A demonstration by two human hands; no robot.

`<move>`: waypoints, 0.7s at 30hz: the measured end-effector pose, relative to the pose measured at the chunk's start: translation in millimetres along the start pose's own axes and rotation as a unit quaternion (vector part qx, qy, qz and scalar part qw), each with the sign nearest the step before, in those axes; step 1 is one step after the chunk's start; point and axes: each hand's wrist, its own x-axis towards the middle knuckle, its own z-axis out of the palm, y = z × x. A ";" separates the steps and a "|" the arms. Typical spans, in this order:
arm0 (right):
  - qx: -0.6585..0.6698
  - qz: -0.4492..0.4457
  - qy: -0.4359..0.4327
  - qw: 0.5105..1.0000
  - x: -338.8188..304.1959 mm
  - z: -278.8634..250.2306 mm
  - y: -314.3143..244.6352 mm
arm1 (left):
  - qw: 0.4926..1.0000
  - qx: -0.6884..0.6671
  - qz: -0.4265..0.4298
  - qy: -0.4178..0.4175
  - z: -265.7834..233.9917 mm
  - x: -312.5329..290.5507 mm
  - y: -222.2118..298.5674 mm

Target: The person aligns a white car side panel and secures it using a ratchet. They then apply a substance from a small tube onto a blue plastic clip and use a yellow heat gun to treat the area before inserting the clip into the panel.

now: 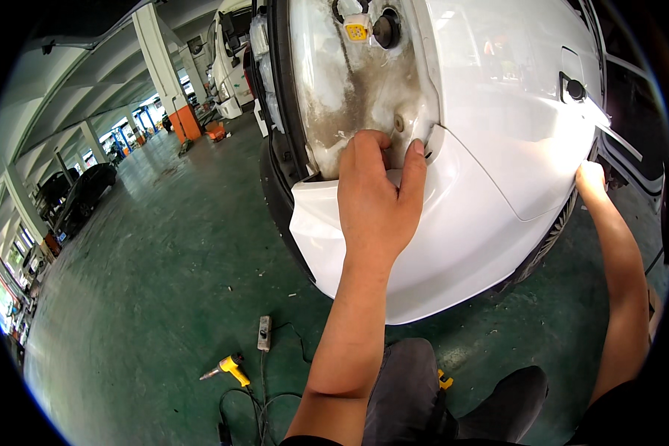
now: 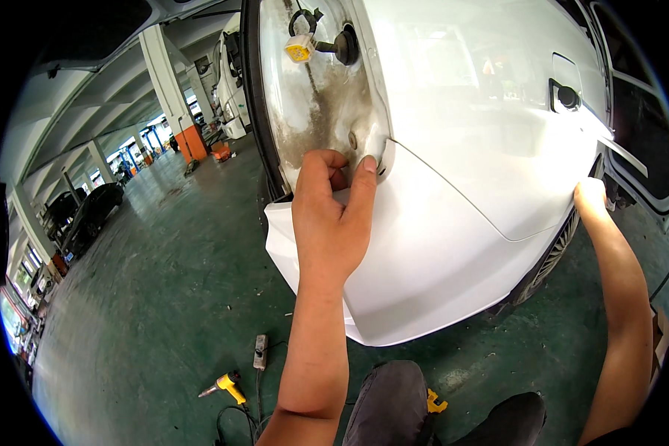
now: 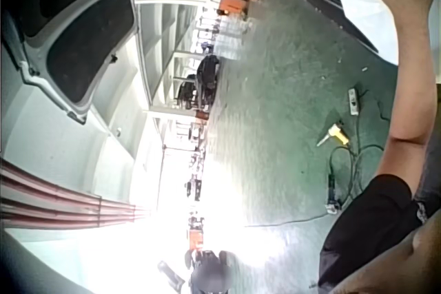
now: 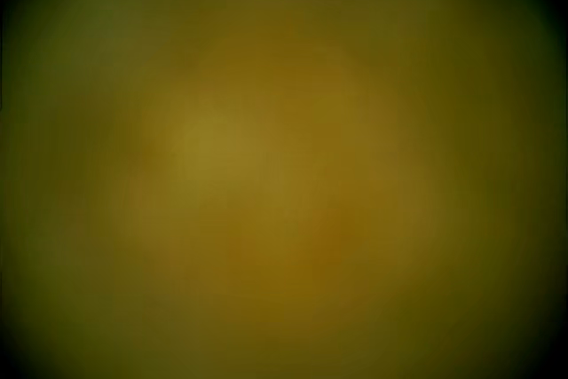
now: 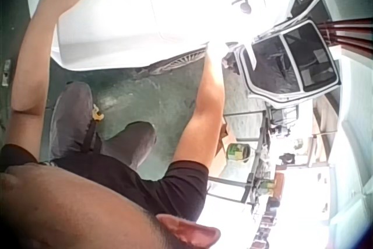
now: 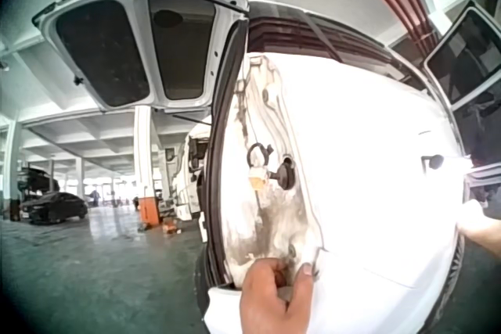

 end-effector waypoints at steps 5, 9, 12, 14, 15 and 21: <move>0.026 0.005 0.009 1.000 0.3 0.0 -5.5 | 1.000 0.004 0.005 0.011 0.3 -0.7 -6.0; 0.035 0.007 0.012 0.999 4.9 14.0 5.0 | 1.000 0.000 0.007 0.015 3.1 -0.5 -5.3; 0.025 0.002 0.016 1.000 6.9 17.8 7.8 | 1.000 0.003 0.010 0.016 3.8 -0.3 -5.7; 0.019 -0.008 0.033 0.999 4.9 17.5 7.3 | 1.000 0.006 0.013 0.015 2.6 -0.2 -5.2; 0.014 -0.017 0.034 0.999 3.3 14.9 3.2 | 1.000 0.010 0.015 0.013 1.0 -0.3 -5.3; 0.050 -0.004 0.075 0.996 -0.1 15.0 4.2 | 1.000 0.014 0.018 0.012 1.5 0.1 -6.3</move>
